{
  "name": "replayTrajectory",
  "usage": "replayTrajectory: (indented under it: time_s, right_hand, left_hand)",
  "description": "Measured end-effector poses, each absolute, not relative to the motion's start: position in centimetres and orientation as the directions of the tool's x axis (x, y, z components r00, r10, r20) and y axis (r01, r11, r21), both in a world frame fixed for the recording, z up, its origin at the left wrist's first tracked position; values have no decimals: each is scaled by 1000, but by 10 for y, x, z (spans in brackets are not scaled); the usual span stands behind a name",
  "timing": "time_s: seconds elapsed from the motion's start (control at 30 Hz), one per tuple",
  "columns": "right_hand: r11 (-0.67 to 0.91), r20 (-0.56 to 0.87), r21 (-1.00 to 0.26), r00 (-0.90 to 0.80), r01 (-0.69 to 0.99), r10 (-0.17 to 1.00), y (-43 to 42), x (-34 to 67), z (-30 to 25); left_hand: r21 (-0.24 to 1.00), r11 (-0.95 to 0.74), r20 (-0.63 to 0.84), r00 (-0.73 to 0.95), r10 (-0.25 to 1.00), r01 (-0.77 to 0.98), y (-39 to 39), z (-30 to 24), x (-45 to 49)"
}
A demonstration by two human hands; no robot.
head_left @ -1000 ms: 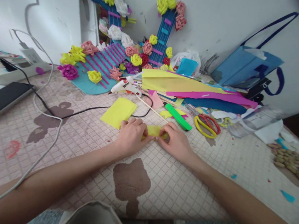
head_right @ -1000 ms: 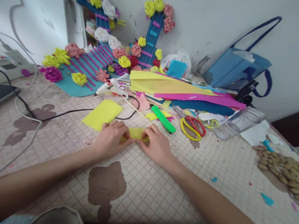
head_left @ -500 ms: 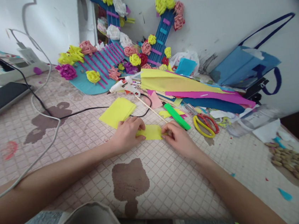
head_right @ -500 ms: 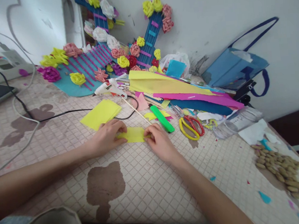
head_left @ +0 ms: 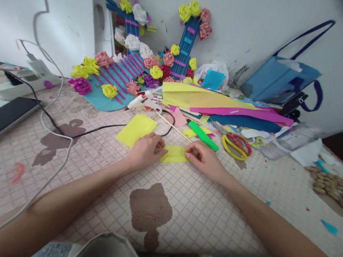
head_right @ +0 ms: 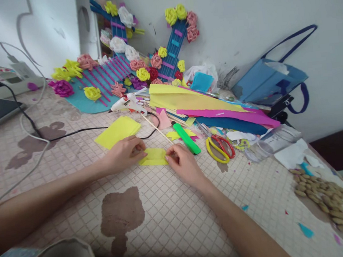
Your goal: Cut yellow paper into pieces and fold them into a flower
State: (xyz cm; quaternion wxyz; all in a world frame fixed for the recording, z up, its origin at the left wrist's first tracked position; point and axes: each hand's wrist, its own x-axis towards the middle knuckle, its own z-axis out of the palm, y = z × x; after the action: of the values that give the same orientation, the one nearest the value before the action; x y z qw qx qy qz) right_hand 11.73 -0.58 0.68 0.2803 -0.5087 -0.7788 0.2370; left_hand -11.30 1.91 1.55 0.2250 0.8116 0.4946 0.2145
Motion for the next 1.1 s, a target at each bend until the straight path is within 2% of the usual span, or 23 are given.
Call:
replayTrajectory:
  time_s: [0.13, 0.27, 0.37, 0.43, 0.47, 0.57, 0.7, 0.83, 0.93, 1.0, 1.03, 1.1]
  right_hand:
    - [359, 211, -681, -299, 638, 931, -6, 116, 5]
    - [354, 284, -715, -213, 602, 935, -9, 114, 6]
    - [400, 401, -675, -146, 620, 904, -15, 111, 11]
    - [464, 461, -616, -187, 636, 867, -20, 106, 14]
    - [505, 480, -584, -231, 635, 846, -22, 104, 15]
    - [608, 496, -495, -373, 620, 784, -26, 96, 15]
    - [631, 457, -424, -448, 649, 768, -25, 89, 12]
    - [633, 419, -405, -482, 659, 770, -24, 91, 11]
    - [662, 420, -408, -515, 629, 747, -21, 97, 10]
    - [675, 436, -422, -517, 606, 737, -18, 103, 9]
    - [677, 441, -435, -515, 594, 735, -15, 106, 8]
    - [679, 442, -467, -516, 566, 734, -10, 112, 7]
  left_hand:
    - [578, -434, 168, 420, 892, 691, 18, 14, -113]
    - [701, -348, 145, 353, 924, 623, 18, 17, -115]
    - [865, -179, 57, 264, 963, 468, 19, 20, -113]
    - [967, 27, -94, 256, 962, 255, 18, 22, -109]
    - [979, 155, -186, 283, 941, 131, 16, 23, -106]
    - [882, 446, -356, 403, 843, -154, 10, 25, -100]
    - [793, 556, -408, 463, 787, -247, 2, 23, -95]
    - [818, 540, -383, 514, 768, -197, -1, 19, -95]
    - [889, 450, -331, 559, 760, -86, -1, 18, -97]
    - [956, 285, -273, 551, 789, 66, 1, 20, -101]
    - [974, 152, -218, 513, 830, 168, 2, 20, -104]
    - [904, -154, -16, 392, 920, 399, 5, 21, -109]
